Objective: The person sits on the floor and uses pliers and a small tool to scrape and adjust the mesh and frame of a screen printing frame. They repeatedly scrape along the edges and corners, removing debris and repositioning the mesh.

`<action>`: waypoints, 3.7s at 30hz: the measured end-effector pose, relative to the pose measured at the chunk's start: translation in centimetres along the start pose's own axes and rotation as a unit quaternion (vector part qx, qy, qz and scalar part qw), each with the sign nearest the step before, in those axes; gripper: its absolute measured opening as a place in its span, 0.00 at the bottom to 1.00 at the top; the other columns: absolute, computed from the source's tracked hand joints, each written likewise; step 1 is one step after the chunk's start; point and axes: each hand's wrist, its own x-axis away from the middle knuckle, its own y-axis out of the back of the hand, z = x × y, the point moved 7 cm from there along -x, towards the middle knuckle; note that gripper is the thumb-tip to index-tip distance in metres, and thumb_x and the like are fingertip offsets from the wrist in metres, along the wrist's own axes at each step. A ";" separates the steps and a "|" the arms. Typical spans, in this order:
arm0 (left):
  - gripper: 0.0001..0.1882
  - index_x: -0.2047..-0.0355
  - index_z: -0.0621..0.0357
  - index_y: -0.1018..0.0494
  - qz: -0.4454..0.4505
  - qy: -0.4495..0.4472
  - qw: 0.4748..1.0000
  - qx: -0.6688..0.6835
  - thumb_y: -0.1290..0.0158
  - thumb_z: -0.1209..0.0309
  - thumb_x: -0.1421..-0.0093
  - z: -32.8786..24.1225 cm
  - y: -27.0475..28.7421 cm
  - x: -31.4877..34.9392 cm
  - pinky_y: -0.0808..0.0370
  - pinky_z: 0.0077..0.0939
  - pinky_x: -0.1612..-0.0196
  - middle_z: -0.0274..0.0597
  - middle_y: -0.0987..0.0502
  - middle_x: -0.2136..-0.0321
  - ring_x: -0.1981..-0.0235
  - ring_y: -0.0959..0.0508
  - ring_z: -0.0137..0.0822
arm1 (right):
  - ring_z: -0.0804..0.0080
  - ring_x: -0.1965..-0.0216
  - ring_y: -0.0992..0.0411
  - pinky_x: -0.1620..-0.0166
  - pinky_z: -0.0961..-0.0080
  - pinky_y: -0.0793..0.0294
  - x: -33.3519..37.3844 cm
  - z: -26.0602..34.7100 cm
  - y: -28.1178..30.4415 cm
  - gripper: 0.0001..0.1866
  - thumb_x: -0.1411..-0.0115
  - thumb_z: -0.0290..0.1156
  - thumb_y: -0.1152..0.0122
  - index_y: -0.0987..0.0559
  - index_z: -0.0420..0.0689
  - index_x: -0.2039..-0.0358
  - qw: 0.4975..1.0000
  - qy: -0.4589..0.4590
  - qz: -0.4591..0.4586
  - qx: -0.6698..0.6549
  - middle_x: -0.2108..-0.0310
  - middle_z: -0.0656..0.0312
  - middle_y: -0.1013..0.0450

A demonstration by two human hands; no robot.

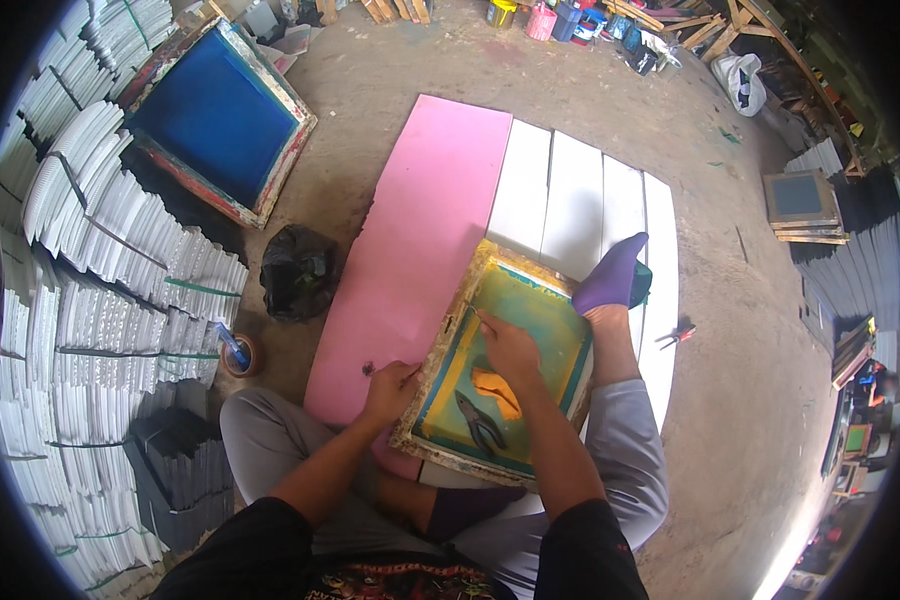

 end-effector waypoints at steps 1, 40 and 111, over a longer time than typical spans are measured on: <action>0.17 0.49 0.64 0.18 0.005 0.002 1.000 -0.010 0.40 0.68 0.35 0.1 0.0 0.0 0.23 0.35 0.62 0.54 0.19 0.68 0.68 0.17 0.46 | 0.46 0.51 0.20 0.47 0.50 0.22 -0.1 0.3 0.0 0.18 0.28 0.45 0.47 0.19 0.65 0.40 1.000 -0.001 -0.002 0.012 0.54 0.50 0.18; 0.13 0.54 0.62 0.17 0.017 -0.029 0.999 -0.033 0.42 0.73 0.39 -1.9 -0.1 -1.0 0.24 0.45 0.64 0.53 0.20 0.70 0.69 0.19 0.54 | 0.42 0.53 0.20 0.49 0.51 0.22 -1.8 -0.5 -1.0 0.23 0.28 0.37 0.50 0.24 0.52 0.34 0.998 0.021 0.043 -0.041 0.58 0.46 0.18; 0.16 0.50 0.64 0.18 0.002 -0.010 1.000 0.004 0.40 0.71 0.36 -0.9 -0.4 -1.4 0.24 0.36 0.65 0.51 0.21 0.69 0.71 0.19 0.47 | 0.63 0.60 0.20 0.51 0.67 0.23 -3.1 -2.8 -1.3 0.21 0.27 0.38 0.43 0.23 0.46 0.37 0.948 -0.125 0.131 -0.263 0.58 0.46 0.18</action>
